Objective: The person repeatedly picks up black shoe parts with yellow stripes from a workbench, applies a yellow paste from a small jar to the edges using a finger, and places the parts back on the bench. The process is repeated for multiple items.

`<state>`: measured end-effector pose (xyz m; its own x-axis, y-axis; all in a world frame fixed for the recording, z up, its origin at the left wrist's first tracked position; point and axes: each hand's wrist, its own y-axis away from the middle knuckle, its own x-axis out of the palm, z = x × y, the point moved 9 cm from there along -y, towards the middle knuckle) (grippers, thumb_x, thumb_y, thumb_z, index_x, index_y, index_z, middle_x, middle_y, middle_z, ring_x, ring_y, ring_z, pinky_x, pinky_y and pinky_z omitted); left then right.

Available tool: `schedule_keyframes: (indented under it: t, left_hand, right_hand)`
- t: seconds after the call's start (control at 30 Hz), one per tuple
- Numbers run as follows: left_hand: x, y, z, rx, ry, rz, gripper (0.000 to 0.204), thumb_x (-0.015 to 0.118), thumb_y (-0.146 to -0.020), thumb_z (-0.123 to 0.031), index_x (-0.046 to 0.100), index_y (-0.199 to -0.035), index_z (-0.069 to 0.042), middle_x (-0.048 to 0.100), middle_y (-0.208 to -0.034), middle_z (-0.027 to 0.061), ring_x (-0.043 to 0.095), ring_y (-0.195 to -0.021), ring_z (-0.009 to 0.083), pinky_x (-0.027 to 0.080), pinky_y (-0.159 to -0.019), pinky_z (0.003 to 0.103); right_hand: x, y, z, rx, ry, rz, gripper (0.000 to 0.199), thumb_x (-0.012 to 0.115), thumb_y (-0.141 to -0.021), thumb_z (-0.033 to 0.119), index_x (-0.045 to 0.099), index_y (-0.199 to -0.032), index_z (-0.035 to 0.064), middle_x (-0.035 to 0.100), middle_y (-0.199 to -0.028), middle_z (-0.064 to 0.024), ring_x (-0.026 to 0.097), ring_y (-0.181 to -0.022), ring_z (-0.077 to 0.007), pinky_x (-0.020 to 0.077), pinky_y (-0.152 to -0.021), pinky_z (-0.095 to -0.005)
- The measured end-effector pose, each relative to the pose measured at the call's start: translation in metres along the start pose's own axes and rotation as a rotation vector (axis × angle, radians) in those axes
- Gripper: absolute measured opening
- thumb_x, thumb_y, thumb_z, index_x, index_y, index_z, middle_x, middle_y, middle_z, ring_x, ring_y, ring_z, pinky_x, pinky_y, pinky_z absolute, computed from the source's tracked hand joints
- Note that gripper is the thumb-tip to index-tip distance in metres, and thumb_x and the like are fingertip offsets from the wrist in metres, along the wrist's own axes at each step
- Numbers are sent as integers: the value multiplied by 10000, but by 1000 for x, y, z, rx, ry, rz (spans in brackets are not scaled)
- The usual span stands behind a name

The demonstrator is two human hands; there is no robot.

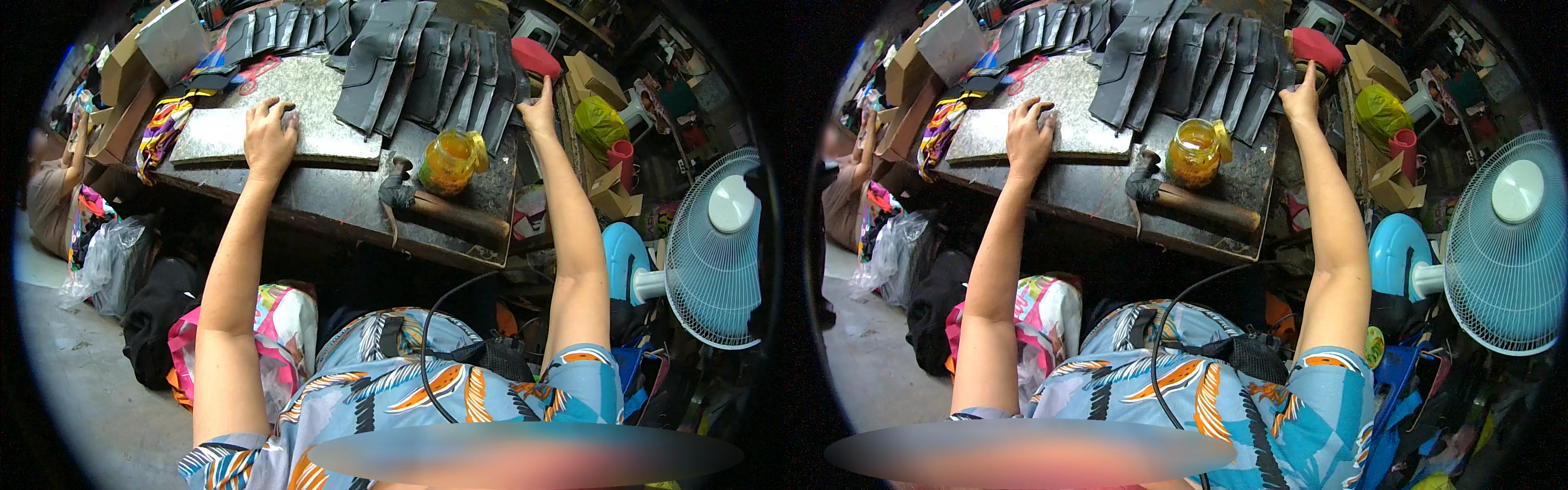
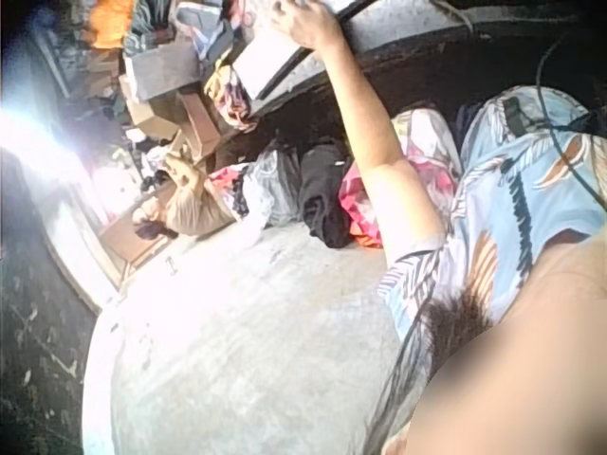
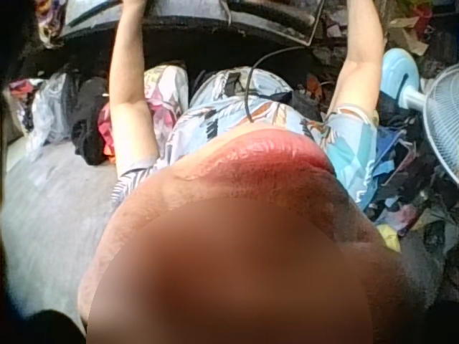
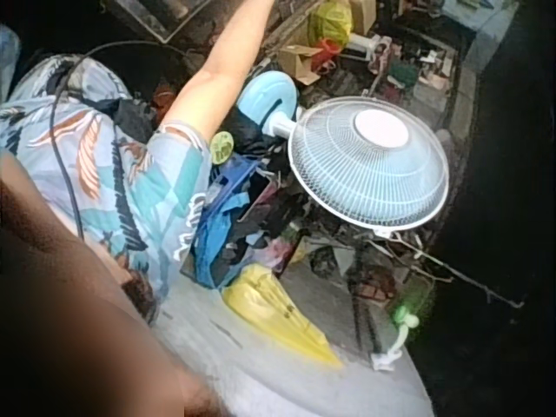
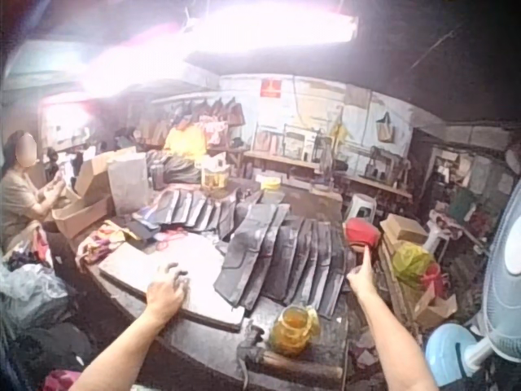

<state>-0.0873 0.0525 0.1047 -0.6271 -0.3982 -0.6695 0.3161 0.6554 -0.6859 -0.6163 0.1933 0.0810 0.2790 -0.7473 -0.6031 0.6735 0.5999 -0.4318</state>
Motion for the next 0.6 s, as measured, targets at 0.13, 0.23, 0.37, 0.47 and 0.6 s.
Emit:
schedule_keyframes:
  t: [0.13,0.23,0.37,0.47,0.6]
  left_hand:
    - [0,1,0,13,1,-10,232,665,-837,-213,681,-1049,-120,612,-1179,101,525,-1128,326,449,-957,411]
    - [0,1,2,14,15,-28,244,667,-834,-202,676,-1063,-117,614,-1175,104,524,-1127,325,447,-957,409]
    - [-17,-1,-8,65,29,-132,450,677,-817,-168,570,-1250,-107,523,-1307,144,445,-1231,342,373,-1042,425]
    - [-55,3,-48,229,43,-346,650,692,-804,-184,430,-1394,-108,388,-1433,181,326,-1347,378,276,-1122,470]
    - [-109,15,-126,465,146,-575,724,719,-803,-269,388,-1430,-118,359,-1470,191,320,-1361,403,223,-1152,501]
  right_hand:
    - [-33,-1,6,-30,-55,-111,1006,694,-693,50,178,-1549,167,604,-877,-119,613,-772,-262,500,-757,-379]
    - [-71,9,26,-58,-134,-237,934,643,-728,10,215,-1544,161,576,-932,-90,570,-790,-208,493,-721,-353]
    - [-118,34,100,-224,-474,-265,868,617,-770,-54,259,-1526,175,562,-1029,-89,564,-860,-174,487,-786,-306]
    - [-142,74,175,-377,-775,-117,785,606,-841,-58,243,-1517,110,571,-1057,-92,577,-917,-140,494,-819,-273]
    - [-131,142,251,-292,-930,206,733,538,-818,-109,330,-1485,114,566,-1202,-122,619,-1019,-206,525,-928,-311]
